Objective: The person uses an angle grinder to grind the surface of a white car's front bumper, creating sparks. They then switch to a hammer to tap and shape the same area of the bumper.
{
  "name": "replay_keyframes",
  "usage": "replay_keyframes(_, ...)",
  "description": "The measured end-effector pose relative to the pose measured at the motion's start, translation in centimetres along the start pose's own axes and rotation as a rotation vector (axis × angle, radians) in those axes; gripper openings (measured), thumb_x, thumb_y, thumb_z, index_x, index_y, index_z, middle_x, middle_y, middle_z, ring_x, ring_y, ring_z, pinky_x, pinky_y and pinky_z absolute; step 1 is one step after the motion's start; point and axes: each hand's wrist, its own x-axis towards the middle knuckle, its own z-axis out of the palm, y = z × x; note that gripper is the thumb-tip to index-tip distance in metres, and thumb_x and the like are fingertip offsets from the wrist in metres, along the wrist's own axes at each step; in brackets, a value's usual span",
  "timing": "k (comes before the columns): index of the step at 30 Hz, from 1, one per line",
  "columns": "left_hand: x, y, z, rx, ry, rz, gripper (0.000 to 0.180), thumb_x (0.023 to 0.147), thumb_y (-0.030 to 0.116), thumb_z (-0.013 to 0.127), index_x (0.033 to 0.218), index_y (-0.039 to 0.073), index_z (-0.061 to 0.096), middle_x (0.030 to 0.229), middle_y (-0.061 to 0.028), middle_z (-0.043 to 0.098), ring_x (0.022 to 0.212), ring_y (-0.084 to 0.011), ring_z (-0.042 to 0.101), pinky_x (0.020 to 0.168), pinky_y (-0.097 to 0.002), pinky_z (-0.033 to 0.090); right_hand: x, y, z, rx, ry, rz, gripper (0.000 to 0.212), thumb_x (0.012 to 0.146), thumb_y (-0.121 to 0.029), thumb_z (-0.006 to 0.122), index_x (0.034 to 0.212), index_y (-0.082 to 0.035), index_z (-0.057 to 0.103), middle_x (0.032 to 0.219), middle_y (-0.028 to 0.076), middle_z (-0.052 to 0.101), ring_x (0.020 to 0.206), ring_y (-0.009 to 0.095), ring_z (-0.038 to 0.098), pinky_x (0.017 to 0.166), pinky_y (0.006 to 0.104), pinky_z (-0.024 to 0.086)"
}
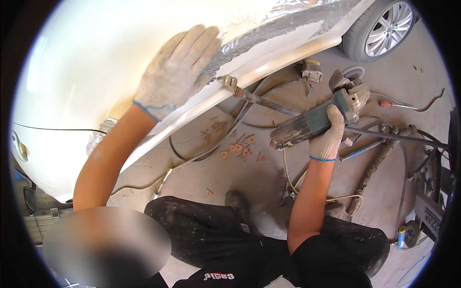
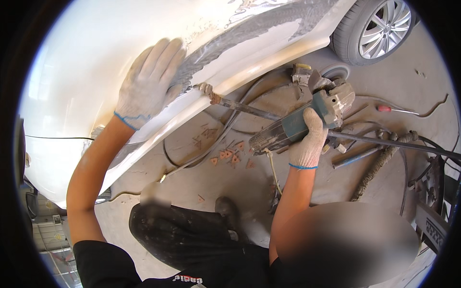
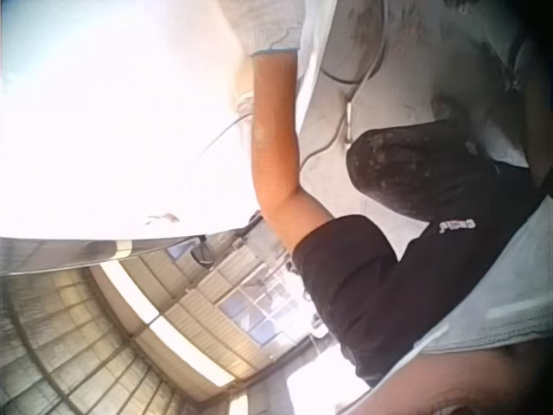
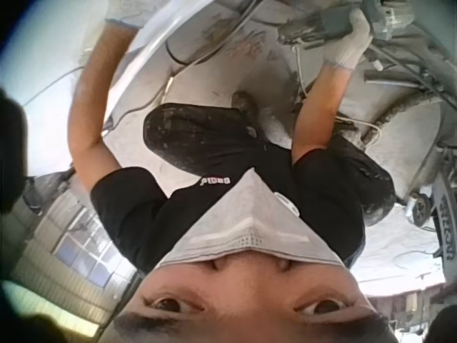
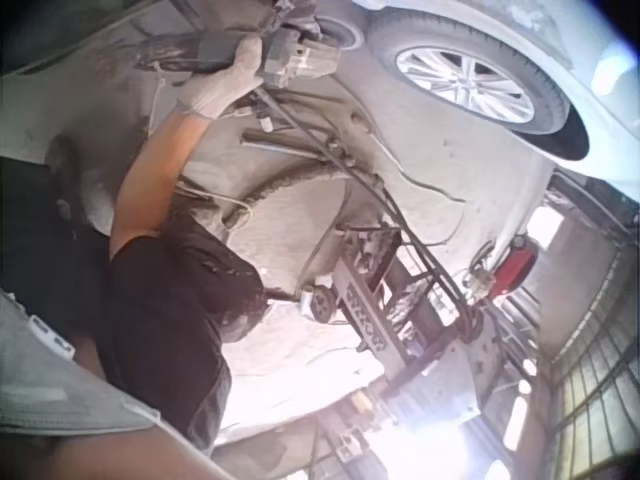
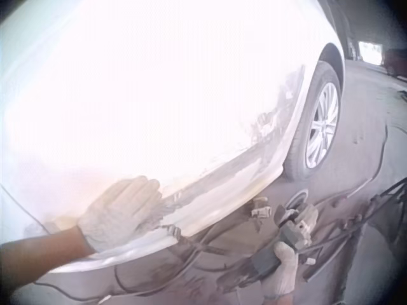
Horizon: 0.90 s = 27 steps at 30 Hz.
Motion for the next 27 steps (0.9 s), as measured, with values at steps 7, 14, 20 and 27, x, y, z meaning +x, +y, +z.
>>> replay_keyframes(7, -8.0, -0.8, -0.3, 0.059, -0.008, -0.069, 0.064, 0.072, 0.028, 0.076, 0.129, 0.004, 0.058, 0.141, -0.0115, 0.054, 0.132, -0.0286, 0.049, 0.112, -0.0400, 0.041, 0.8, 0.5, -0.8, 0.018, 0.011, 0.005, 0.040, 0.083, -0.021, 0.072, 0.117, -0.005, 0.059, 0.099, 0.009, 0.064, 0.090, 0.025, 0.064, 0.084, 0.0416, 0.055)
replay_keyframes(14, -14.8, -1.1, 0.4, 0.097, -0.017, -0.108, 0.058, 0.076, 0.028, 0.075, 0.125, 0.002, 0.058, 0.139, -0.0141, 0.055, 0.129, -0.0314, 0.052, 0.107, -0.0435, 0.045, 0.3, -0.2, -0.1, 0.008, 0.033, 0.077, 0.039, 0.083, -0.026, 0.073, 0.116, -0.007, 0.061, 0.101, 0.008, 0.064, 0.091, 0.024, 0.064, 0.083, 0.0403, 0.055)
replay_keyframes(20, -18.2, -0.9, 0.3, 0.108, -0.068, -0.151, 0.056, 0.078, 0.025, 0.073, 0.126, 0.001, 0.057, 0.139, -0.0161, 0.054, 0.129, -0.0329, 0.051, 0.107, -0.0442, 0.045, 0.7, -0.1, -0.8, -0.023, -0.017, 0.047, 0.041, 0.084, -0.027, 0.070, 0.117, -0.005, 0.059, 0.103, 0.011, 0.063, 0.095, 0.026, 0.062, 0.089, 0.0424, 0.053)
replay_keyframes(27, -14.1, -1.7, -0.5, 0.007, -0.056, -0.141, 0.065, 0.071, 0.027, 0.077, 0.128, 0.002, 0.058, 0.140, -0.0135, 0.053, 0.132, -0.0294, 0.049, 0.110, -0.0403, 0.042, 1.0, 0.3, -1.0, -0.029, -0.115, 0.042, 0.041, 0.085, -0.025, 0.068, 0.117, -0.002, 0.056, 0.103, 0.013, 0.063, 0.095, 0.028, 0.062, 0.091, 0.0435, 0.052)
